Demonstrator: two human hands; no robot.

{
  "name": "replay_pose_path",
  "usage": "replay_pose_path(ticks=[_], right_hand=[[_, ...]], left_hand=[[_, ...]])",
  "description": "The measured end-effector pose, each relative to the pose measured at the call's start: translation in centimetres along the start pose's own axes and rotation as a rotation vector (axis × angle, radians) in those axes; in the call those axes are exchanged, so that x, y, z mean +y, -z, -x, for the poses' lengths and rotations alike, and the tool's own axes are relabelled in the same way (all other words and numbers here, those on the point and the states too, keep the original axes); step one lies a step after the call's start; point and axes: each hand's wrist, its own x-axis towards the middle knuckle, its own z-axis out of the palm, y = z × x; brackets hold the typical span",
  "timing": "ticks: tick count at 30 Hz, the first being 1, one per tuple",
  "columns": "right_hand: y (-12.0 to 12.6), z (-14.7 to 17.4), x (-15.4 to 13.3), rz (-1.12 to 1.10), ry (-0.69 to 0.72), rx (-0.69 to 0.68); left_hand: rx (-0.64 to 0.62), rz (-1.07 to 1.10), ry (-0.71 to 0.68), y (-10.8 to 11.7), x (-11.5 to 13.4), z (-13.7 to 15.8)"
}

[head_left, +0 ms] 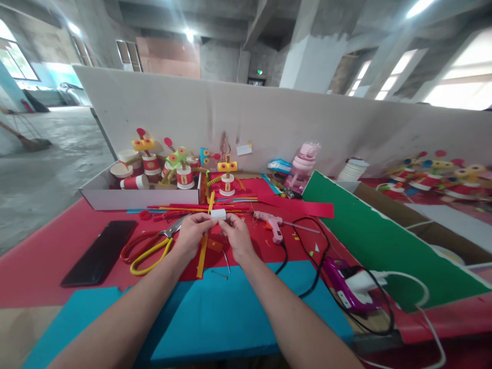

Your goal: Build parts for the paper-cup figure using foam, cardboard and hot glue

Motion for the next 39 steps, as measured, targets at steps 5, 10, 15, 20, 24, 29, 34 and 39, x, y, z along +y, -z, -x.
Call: replay_pose_path(ticks=[5,10,15,20,24,29,34,39], right_hand=[[0.09,-0.03,0.07,0.024,0.007,0.002],[0.1,-0.09,0.13,0.003,0.0,0.002],[0.07,-0.19,0.26,-0.013,-0.009,0.009],[0.08,-0.19,0.31,-0.031,-0.007,0.009],[0.11,-0.13,0.18,-0.028,-0.006,0.006],[0.08,-0.11,-0.23,-0.052,0.001,0.035],[0.08,-0.17,-0.31,-0.104,-0.022,0.063],[0.04,-0.16,-0.41,-0.111,-0.02,0.052]], left_hand=[[0.004,0.004,0.002,-0.02,0.03,-0.02],[-0.005,0.001,0.001,-0.05,0.09,-0.07],[-0.003,0.001,0.001,-0.06,0.11,0.0],[-0.008,0.007,-0.005,0.04,-0.03,-0.06],[-0.016,0.003,-0.01,0.06,-0.24,-0.17],[-0.05,0.065,-0.016,-0.16,-0.28,-0.28],[-0.055,0.078,-0.035,-0.4,-0.18,-0.14],[-0.065,0.036,-0.079,-0.41,0.04,0.03]])
